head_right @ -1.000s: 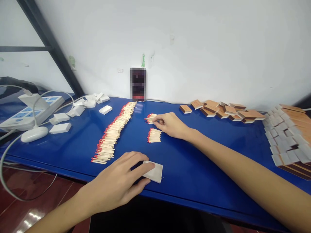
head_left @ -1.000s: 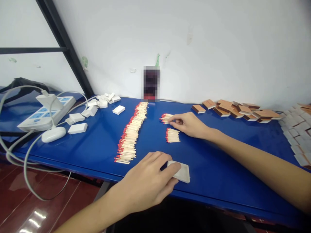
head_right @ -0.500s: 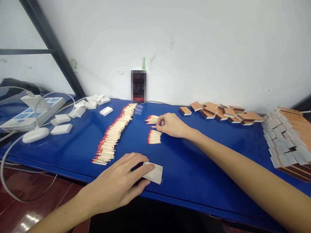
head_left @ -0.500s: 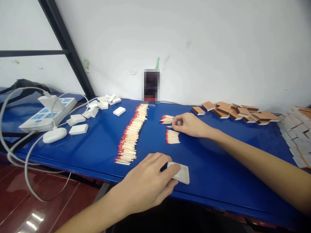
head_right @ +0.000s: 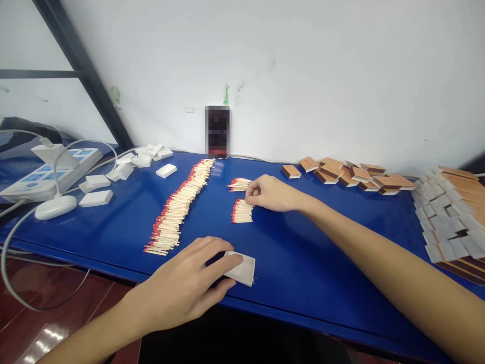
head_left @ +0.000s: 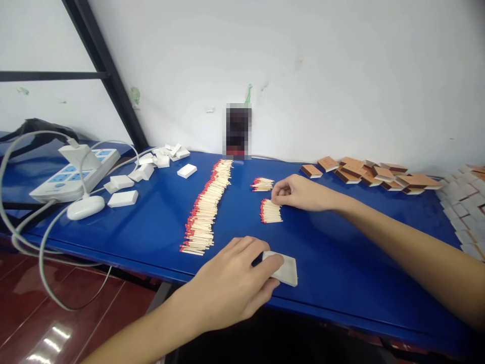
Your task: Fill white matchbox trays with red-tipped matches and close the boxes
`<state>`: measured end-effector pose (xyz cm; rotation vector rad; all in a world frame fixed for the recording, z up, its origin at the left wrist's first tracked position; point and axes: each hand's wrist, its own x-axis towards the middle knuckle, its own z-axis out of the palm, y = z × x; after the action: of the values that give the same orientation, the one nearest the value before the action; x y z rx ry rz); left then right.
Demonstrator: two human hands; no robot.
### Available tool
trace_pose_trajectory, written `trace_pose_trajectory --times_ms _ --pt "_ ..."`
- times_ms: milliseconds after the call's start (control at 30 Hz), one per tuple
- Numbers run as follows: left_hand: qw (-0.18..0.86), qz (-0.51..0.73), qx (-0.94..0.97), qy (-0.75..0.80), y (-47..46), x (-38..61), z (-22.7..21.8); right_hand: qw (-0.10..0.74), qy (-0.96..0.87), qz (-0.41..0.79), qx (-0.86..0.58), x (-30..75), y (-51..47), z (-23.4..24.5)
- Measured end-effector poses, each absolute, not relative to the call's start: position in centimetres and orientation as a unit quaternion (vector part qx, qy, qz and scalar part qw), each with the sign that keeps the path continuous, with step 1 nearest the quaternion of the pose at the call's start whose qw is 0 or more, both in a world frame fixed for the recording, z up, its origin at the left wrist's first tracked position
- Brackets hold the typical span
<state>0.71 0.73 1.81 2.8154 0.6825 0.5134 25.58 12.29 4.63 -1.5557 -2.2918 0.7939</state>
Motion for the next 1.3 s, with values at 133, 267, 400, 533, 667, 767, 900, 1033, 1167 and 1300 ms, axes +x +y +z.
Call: trace_pose_trajectory --times_ms 133,267,400,533,667,767,900,1033,1167,1300 --pt "0.101 0.173 0.952 0.23 0.7 0.8 1.8 0.138 -0.797 0.269 -0.522 25.2 11.9 4.9" --pt "0.1 0.174 0.952 0.23 0.8 0.7 1.8 0.158 -0.815 0.251 -0.498 25.0 11.8 4.6" --pt "0.101 0.171 0.953 0.229 0.8 0.7 1.8 0.193 -0.807 0.183 -0.527 25.0 12.2 3.7" --pt "0.098 0.171 0.953 0.231 0.8 0.6 1.7 0.196 -0.814 0.154 -0.524 25.0 12.3 3.2" --pt "0.1 0.167 0.953 0.232 0.8 0.7 1.7 0.2 -0.815 0.151 -0.523 24.9 12.2 3.1" --pt "0.098 0.169 0.953 0.23 0.8 0.6 1.7 0.213 -0.813 0.151 -0.521 24.9 12.2 3.0" --pt "0.099 0.166 0.953 0.233 0.7 0.6 1.7 0.238 -0.811 0.133 -0.518 24.9 12.3 2.5" --pt "0.095 0.165 0.954 0.233 0.7 0.6 1.8 0.245 -0.818 0.119 -0.506 24.8 12.3 2.3" --pt "0.093 0.169 0.954 0.232 0.8 0.7 1.7 0.231 -0.824 0.119 -0.504 24.7 12.3 2.4" --pt "0.092 0.171 0.953 0.232 0.9 0.8 1.6 0.225 -0.829 0.118 -0.498 24.7 12.5 2.3"
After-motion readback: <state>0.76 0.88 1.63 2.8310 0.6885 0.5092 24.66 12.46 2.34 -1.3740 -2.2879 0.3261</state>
